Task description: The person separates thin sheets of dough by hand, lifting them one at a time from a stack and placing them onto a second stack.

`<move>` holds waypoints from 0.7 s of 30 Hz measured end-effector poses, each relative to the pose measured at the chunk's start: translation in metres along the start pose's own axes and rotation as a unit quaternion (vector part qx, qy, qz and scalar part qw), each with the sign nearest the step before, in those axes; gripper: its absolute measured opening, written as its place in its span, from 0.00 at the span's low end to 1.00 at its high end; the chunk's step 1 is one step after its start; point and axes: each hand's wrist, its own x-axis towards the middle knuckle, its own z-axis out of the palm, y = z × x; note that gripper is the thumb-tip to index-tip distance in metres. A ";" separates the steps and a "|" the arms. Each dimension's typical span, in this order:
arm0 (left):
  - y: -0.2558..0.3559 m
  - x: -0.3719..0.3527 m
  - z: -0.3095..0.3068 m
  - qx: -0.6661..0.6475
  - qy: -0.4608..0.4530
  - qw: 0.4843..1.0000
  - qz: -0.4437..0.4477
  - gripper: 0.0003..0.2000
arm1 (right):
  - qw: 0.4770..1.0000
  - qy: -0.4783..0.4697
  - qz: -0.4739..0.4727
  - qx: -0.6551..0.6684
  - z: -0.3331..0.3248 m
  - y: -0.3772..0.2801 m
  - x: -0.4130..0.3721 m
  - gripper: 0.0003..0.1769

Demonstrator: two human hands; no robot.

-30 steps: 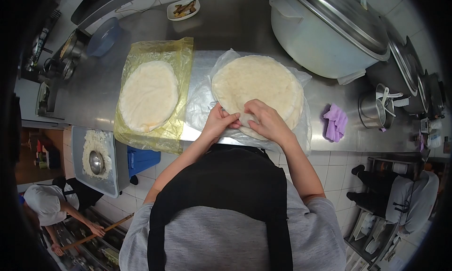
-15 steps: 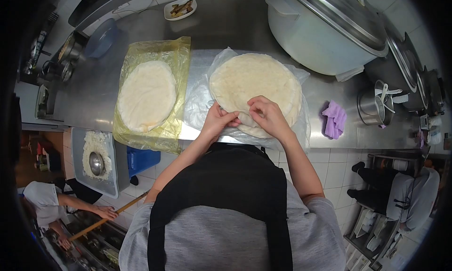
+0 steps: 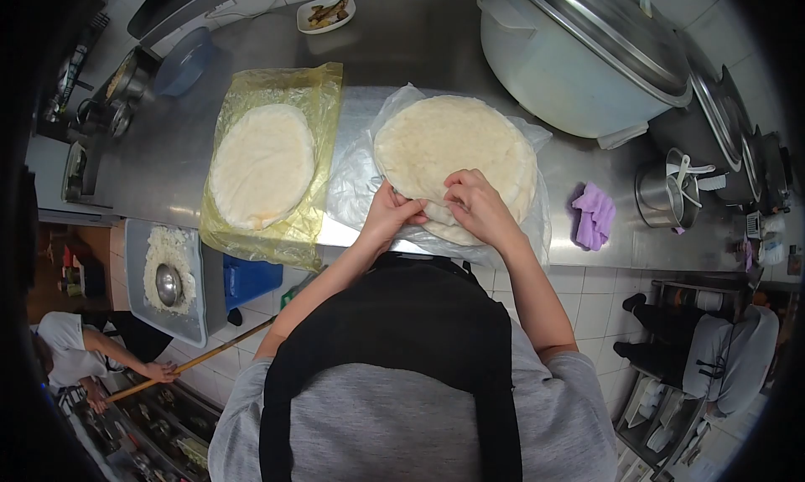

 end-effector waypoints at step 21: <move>-0.009 0.003 0.003 0.071 0.016 0.996 0.048 0.31 | 0.994 0.038 0.055 0.085 0.009 -0.006 0.015 0.04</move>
